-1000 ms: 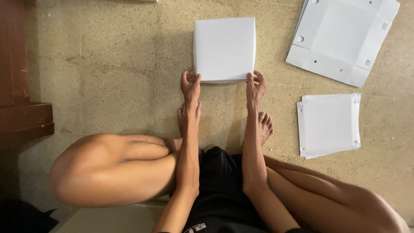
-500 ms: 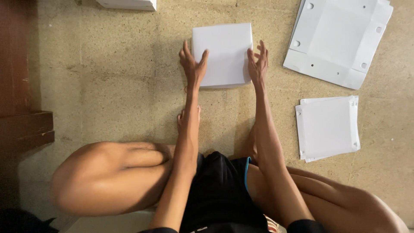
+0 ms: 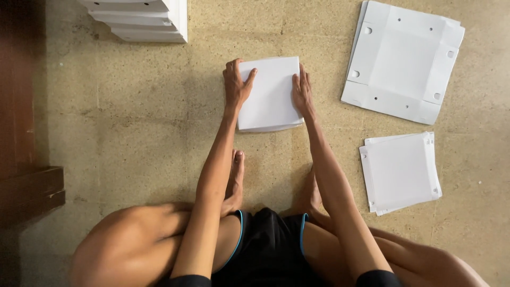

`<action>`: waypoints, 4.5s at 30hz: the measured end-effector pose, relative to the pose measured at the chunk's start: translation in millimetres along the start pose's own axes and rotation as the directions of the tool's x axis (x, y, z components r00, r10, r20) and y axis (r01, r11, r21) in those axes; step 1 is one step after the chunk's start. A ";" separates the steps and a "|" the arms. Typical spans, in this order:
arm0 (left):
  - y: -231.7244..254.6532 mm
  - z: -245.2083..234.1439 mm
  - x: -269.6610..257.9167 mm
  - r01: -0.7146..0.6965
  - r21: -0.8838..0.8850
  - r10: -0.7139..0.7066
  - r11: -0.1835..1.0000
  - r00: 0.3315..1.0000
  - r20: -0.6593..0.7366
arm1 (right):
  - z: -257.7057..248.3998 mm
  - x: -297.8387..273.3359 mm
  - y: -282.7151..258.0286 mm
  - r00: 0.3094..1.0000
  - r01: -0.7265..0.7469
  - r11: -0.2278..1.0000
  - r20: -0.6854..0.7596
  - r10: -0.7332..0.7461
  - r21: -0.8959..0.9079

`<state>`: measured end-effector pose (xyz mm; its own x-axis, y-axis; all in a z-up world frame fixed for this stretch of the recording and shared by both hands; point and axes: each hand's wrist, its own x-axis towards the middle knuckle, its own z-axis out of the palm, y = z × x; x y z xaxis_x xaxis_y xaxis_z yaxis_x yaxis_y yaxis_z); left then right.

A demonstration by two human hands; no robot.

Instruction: The person folds and assembles white cardboard boxes by hand on the floor, joining separate base and lid components and stacking them.

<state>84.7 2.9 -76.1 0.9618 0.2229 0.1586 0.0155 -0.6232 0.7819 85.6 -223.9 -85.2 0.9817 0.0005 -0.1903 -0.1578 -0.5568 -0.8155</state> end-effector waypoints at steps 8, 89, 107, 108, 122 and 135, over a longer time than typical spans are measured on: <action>9.7 -1.9 -11.2 0.091 -0.082 -0.093 0.993 0.995 -0.022 | -4.6 -2.3 -19.0 0.998 0.033 0.993 -0.042 -0.038 -0.112; 3.4 0.2 -49.6 0.135 -0.442 -0.108 0.887 0.990 0.086 | -8.0 -49.8 20.8 0.996 -0.021 0.958 -0.081 0.046 0.285; 22.0 1.6 -44.5 0.093 -0.423 -0.069 0.902 0.995 0.071 | -41.9 -43.9 -38.9 0.995 -0.027 0.982 0.098 0.008 0.187; 25.2 -2.3 -54.7 0.138 -0.407 -0.125 0.903 0.990 0.057 | -41.6 -49.3 -42.3 0.995 -0.007 0.984 0.102 -0.011 0.178; 19.3 -18.6 -47.4 -0.189 0.207 0.118 0.960 0.942 0.313 | -49.6 -41.7 2.0 0.980 0.094 0.992 0.185 -0.077 -0.086; 37.7 10.2 -65.1 -0.039 -0.262 0.122 0.964 0.943 0.309 | -36.6 -62.3 42.2 0.985 0.123 0.989 -0.128 -0.112 0.077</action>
